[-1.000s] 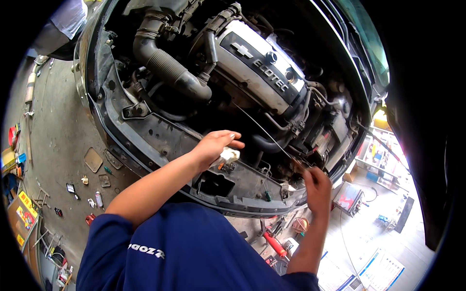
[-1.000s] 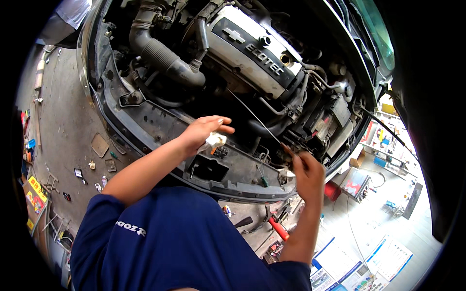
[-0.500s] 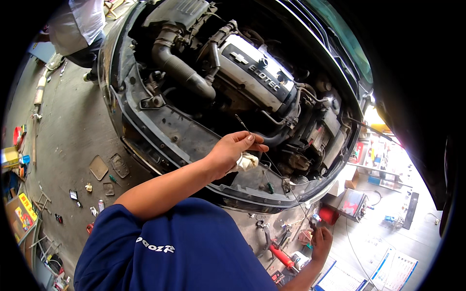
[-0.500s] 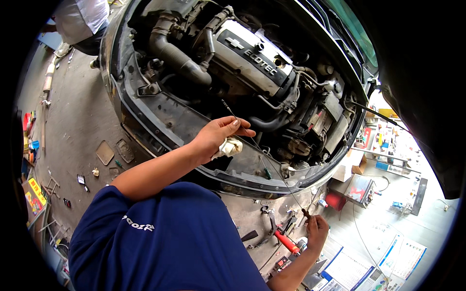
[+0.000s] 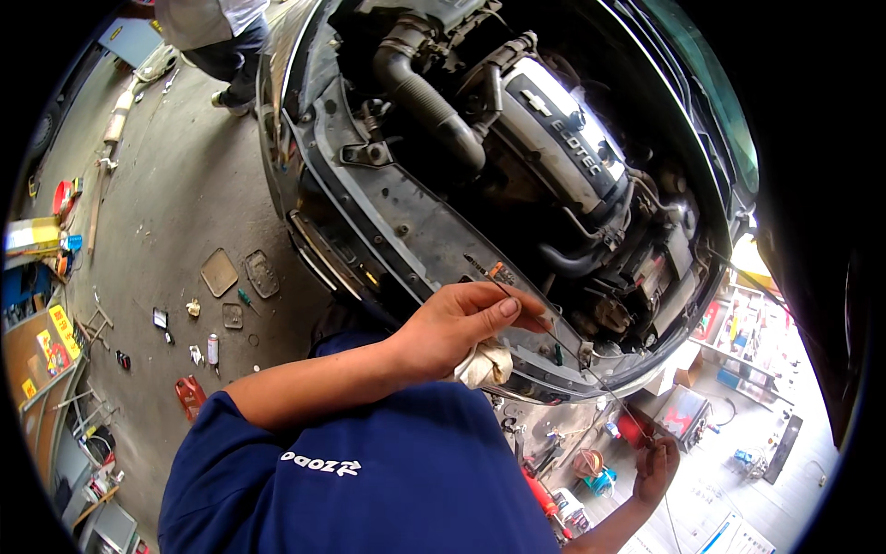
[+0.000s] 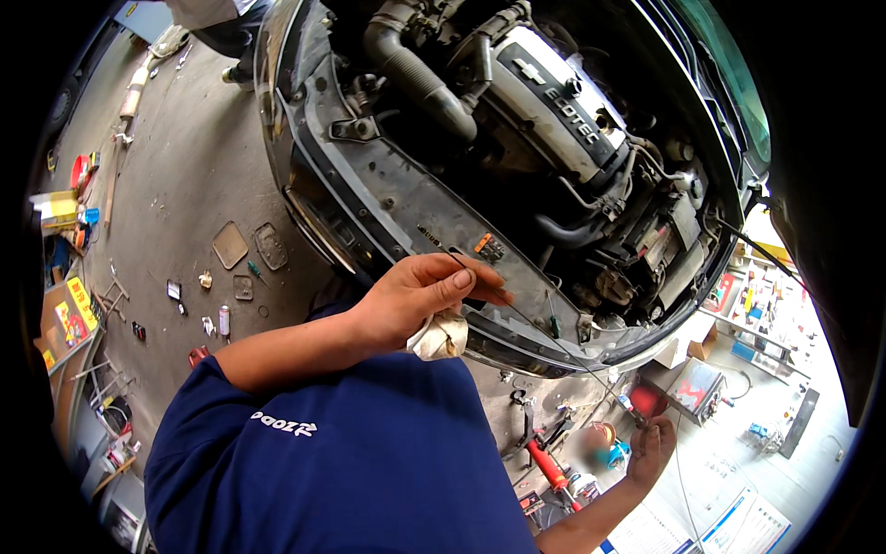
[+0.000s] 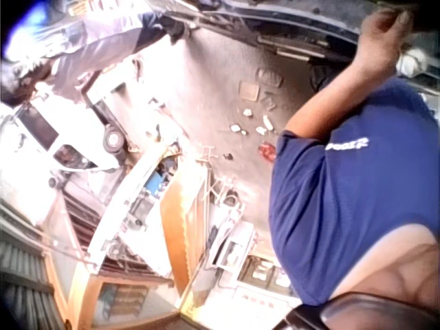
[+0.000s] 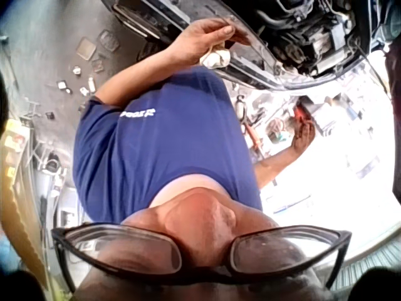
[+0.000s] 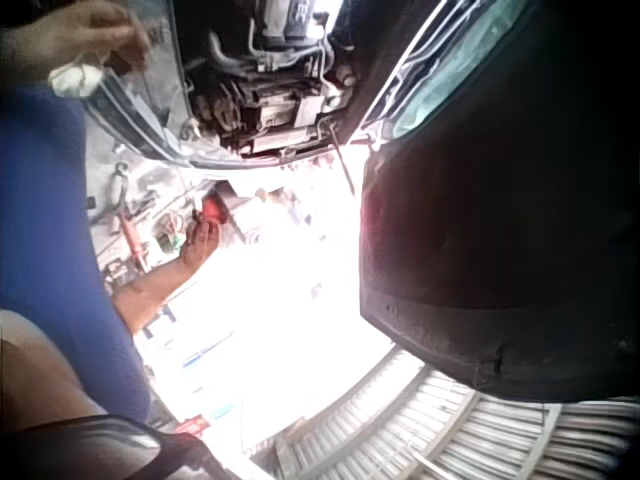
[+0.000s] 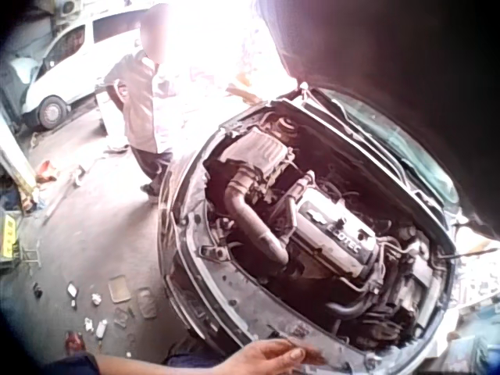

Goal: The person pours engine oil from a red container into the engine of a car with the hood open. They then use a dipstick to check the oil level, wiping it with a paper towel between checks. Finally, they close the oil cap and enter the car to start the engine.

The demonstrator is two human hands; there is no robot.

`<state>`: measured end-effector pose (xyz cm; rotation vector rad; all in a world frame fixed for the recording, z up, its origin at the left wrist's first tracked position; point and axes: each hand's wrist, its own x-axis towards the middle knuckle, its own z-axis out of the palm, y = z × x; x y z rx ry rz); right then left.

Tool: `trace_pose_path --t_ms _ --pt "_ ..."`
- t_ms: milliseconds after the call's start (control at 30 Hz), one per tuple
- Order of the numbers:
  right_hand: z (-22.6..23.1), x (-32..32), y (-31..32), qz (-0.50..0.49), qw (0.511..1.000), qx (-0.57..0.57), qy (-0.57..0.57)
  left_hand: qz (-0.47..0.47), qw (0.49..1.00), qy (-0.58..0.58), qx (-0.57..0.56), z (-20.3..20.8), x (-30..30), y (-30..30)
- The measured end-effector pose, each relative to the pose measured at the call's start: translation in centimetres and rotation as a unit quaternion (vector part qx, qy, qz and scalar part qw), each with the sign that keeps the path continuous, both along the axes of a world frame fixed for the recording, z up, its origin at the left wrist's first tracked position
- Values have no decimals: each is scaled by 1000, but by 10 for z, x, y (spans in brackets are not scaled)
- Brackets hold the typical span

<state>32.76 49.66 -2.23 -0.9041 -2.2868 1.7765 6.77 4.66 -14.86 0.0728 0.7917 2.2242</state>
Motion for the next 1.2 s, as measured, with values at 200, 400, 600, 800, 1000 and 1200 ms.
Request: trace_pose_path --t_ms 200,400,600,800,1000,1200 --pt "28 -48 0 62 996 42 -37 54 996 -12 69 4 33 -32" --pt "31 -114 4 153 980 125 -13 170 981 -9 90 4 106 -64" --pt "23 -173 -17 287 951 111 36 277 959 18 61 0 186 -98" --pt "35 -194 -84 409 908 75 50 341 938 32 57 0 257 -138" --pt "45 -176 -149 466 872 123 91 335 938 28 85 -1 319 -191" --pt "54 -144 -228 506 848 116 104 386 918 66 72 -8 376 -244"
